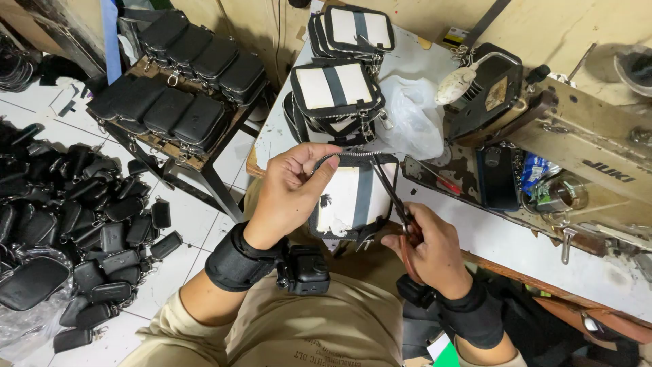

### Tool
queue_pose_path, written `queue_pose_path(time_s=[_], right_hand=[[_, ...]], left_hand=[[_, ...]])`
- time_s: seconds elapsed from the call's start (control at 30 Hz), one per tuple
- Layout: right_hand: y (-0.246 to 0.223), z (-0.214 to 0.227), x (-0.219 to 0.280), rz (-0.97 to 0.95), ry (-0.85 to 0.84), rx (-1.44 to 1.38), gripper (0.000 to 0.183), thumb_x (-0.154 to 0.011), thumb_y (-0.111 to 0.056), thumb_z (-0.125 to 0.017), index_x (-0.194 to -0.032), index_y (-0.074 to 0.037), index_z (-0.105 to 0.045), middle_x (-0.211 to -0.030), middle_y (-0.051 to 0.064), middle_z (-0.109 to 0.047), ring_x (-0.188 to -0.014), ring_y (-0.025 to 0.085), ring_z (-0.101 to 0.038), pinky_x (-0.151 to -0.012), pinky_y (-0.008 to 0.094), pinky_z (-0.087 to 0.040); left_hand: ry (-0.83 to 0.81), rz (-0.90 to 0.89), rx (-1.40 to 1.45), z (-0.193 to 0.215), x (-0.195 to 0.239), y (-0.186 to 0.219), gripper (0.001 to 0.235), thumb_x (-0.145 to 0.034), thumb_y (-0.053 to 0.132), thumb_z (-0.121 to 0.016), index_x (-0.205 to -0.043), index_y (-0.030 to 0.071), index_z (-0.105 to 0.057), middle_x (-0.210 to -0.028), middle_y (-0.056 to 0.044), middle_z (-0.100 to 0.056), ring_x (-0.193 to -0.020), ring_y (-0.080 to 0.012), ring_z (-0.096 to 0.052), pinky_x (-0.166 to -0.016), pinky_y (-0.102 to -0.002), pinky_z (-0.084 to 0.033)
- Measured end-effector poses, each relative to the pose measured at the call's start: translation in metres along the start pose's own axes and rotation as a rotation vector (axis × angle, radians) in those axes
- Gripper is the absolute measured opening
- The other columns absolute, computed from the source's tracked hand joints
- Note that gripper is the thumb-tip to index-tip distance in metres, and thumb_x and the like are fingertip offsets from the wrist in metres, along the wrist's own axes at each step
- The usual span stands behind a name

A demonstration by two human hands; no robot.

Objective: Trimming excess material and threads from small leather pouches using scissors at a finishing station

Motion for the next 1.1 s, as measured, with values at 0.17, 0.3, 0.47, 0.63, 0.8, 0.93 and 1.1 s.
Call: queue_pose_path(time_s=[0.17,0.3,0.47,0.63,0.8,0.93,1.1], right_hand=[[-0.004,-0.008,0.001,-0.001,0.090,-0.035,0.056,-0.070,-0.035,-0.094,-0.106,-0.003,-0.065,-0.062,0.010,-0.056,-0.052,0.024,-0.059,-0.049,0.032,-0.049],[-0.044,-0.015,-0.017,0.283,0.199,0.039,0.068,-0.066,-0.042,-0.097,-0.108,-0.004,-0.060,-0.078,0.014,-0.060,-0.065,0.032,-0.062,-0.059,0.036,-0.054],[-0.028,-0.024,-0.021,0.369,0.221,0.079,0.051,-0.071,-0.019,-0.092,-0.113,-0.005,-0.066,-0.085,0.013,-0.064,-0.071,0.034,-0.067,-0.065,0.041,-0.057],[-0.019,0.006,-0.033,0.095,0.372,-0.060,0.026,-0.089,-0.008,-0.080,-0.106,0.001,-0.064,-0.081,0.020,-0.069,-0.068,0.038,-0.069,-0.061,0.042,-0.054],[-0.015,0.025,-0.048,-0.164,0.472,-0.610,0.033,-0.087,-0.005,-0.079,-0.116,-0.004,-0.064,-0.105,0.006,-0.071,-0.097,0.013,-0.067,-0.087,0.032,-0.058],[-0.014,0.022,-0.049,-0.267,0.474,-0.747,0.033,-0.086,-0.006,-0.076,-0.117,-0.004,-0.063,-0.102,0.009,-0.071,-0.092,0.017,-0.070,-0.081,0.035,-0.062],[-0.019,0.014,-0.049,-0.312,0.473,-0.887,0.031,-0.087,-0.006,-0.075,-0.117,-0.005,-0.066,-0.101,0.008,-0.071,-0.093,0.016,-0.070,-0.080,0.032,-0.064]], left_hand=[[0.020,0.008,0.028,-0.004,-0.004,0.001,0.017,-0.096,-0.001,-0.063,-0.110,-0.006,-0.070,-0.049,0.000,-0.048,-0.054,-0.0012,-0.043,-0.052,-0.014,-0.038],[0.015,0.075,0.073,-0.006,-0.001,-0.019,0.024,-0.098,-0.001,-0.059,-0.121,-0.005,-0.066,-0.062,-0.005,-0.061,-0.058,-0.0031,-0.047,-0.054,-0.015,-0.041],[0.013,0.170,0.053,-0.012,-0.003,-0.013,0.025,-0.102,0.016,-0.057,-0.116,-0.001,-0.070,-0.082,-0.007,-0.071,-0.076,-0.0077,-0.057,-0.068,-0.021,-0.054],[-0.080,0.113,-0.052,-0.003,-0.007,-0.004,0.043,-0.108,0.035,-0.044,-0.121,0.001,-0.068,-0.106,-0.022,-0.071,-0.107,-0.0213,-0.059,-0.094,-0.050,-0.054],[-0.186,-0.034,-0.053,-0.010,-0.002,0.004,0.040,-0.091,0.003,-0.070,-0.130,0.001,-0.059,-0.114,-0.023,-0.068,-0.112,-0.0390,-0.066,-0.098,-0.054,-0.052],[-0.197,-0.071,-0.005,-0.015,0.004,-0.016,0.047,-0.088,0.000,-0.073,-0.131,0.005,-0.055,-0.109,-0.018,-0.068,-0.106,-0.0296,-0.066,-0.095,-0.048,-0.054],[-0.167,-0.067,0.162,-0.019,0.004,-0.030,0.043,-0.090,-0.005,-0.070,-0.129,0.005,-0.057,-0.091,-0.010,-0.063,-0.095,-0.0173,-0.067,-0.084,-0.035,-0.058]])
Point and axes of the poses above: each hand's wrist, its own x-axis away from the middle knuckle, its own z-axis out of the back of the hand, y = z × x, the point moved 5 cm from there along -x, towards the middle knuckle
